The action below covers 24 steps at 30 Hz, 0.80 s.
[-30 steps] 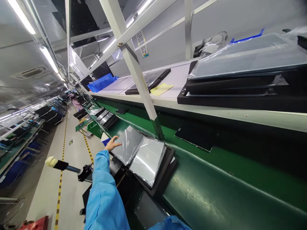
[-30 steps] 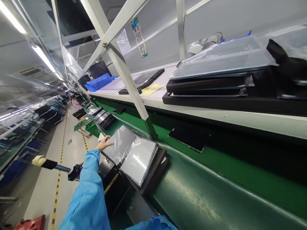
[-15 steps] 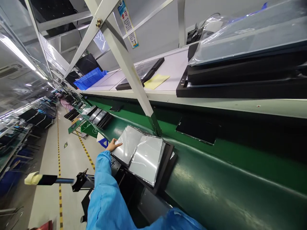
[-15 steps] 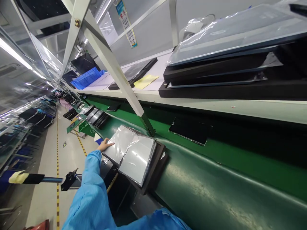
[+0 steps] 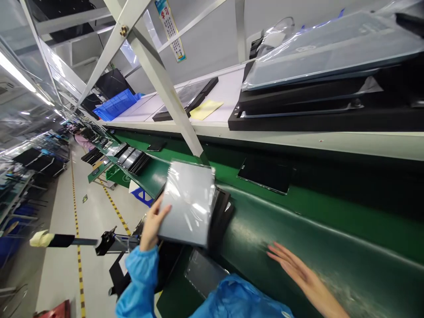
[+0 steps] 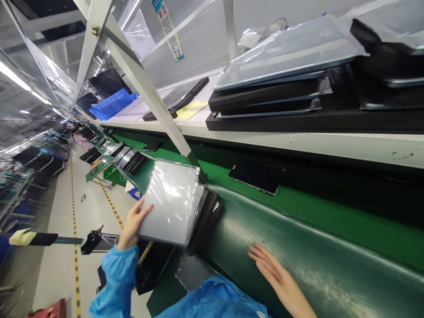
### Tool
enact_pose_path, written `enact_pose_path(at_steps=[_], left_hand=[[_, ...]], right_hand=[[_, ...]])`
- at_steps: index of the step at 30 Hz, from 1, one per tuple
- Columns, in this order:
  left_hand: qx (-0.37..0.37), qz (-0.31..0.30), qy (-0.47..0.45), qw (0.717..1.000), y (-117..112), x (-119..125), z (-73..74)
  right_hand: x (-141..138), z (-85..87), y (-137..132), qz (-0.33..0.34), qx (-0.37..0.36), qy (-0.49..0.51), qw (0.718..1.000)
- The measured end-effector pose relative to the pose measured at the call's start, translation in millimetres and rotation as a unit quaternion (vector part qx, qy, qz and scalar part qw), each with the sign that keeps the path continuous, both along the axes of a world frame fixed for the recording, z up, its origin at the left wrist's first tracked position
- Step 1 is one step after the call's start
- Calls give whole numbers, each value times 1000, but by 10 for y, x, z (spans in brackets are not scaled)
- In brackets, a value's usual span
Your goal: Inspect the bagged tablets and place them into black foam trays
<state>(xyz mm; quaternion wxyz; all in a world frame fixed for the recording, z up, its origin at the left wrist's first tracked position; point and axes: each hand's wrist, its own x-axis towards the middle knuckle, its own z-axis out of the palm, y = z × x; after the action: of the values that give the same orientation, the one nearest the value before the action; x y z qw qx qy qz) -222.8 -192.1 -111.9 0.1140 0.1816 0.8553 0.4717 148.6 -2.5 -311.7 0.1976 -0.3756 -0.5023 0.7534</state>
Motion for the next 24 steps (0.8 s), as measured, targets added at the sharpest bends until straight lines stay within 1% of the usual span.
enact_pose_path(at_steps=[1, 2, 4, 6, 8, 9, 11, 13, 14, 16, 18, 20, 21, 22, 24], left_hand=[[35, 6, -63, 997, 38, 318, -132], [59, 5, -122, 991, 94, 646, -283], [90, -35, -214, 972, 233, 1291, -611], [123, -99, -262, 952, 366, 1849, -932], [141, -117, -303, 935, 439, 2262, -1203], [129, -117, -337, 925, 447, 2408, -1314], [91, -97, -398, 908, 412, 2600, -1481], [60, -71, -434, 896, 347, 2701, -1580], [56, -62, -438, 895, 318, 2731, -1606], [62, -55, -427, 901, 284, 2756, -1612], [67, -58, -394, 915, 267, 2705, -1566], [72, -50, -344, 935, 227, 2513, -1482], [76, -32, -315, 945, 185, 2351, -1432], [81, -3, -286, 955, 127, 2145, -1384], [88, 96, -229, 965, -29, 1647, -1308]], right_hand=[[-151, 89, -45, -8, -43, 50, 998], [-264, 163, -74, -10, -78, 73, 994], [-347, 240, -79, -31, -113, 34, 993], [-247, 223, -32, -51, -121, -52, 990], [-28, 163, 19, -64, -129, -124, 982], [95, 135, 32, -66, -139, -155, 976], [313, 102, 18, -77, -166, -201, 962], [445, 95, -45, -95, -195, -210, 953], [476, 91, -86, -105, -207, -204, 951], [490, 63, -162, -119, -219, -190, 949], [487, -7, -197, -130, -226, -190, 947], [518, -116, -169, -148, -228, -193, 943], [553, -179, -133, -162, -226, -195, 941], [600, -243, -87, -178, -221, -197, 939], [713, -364, 19, -208, -204, -199, 936]])
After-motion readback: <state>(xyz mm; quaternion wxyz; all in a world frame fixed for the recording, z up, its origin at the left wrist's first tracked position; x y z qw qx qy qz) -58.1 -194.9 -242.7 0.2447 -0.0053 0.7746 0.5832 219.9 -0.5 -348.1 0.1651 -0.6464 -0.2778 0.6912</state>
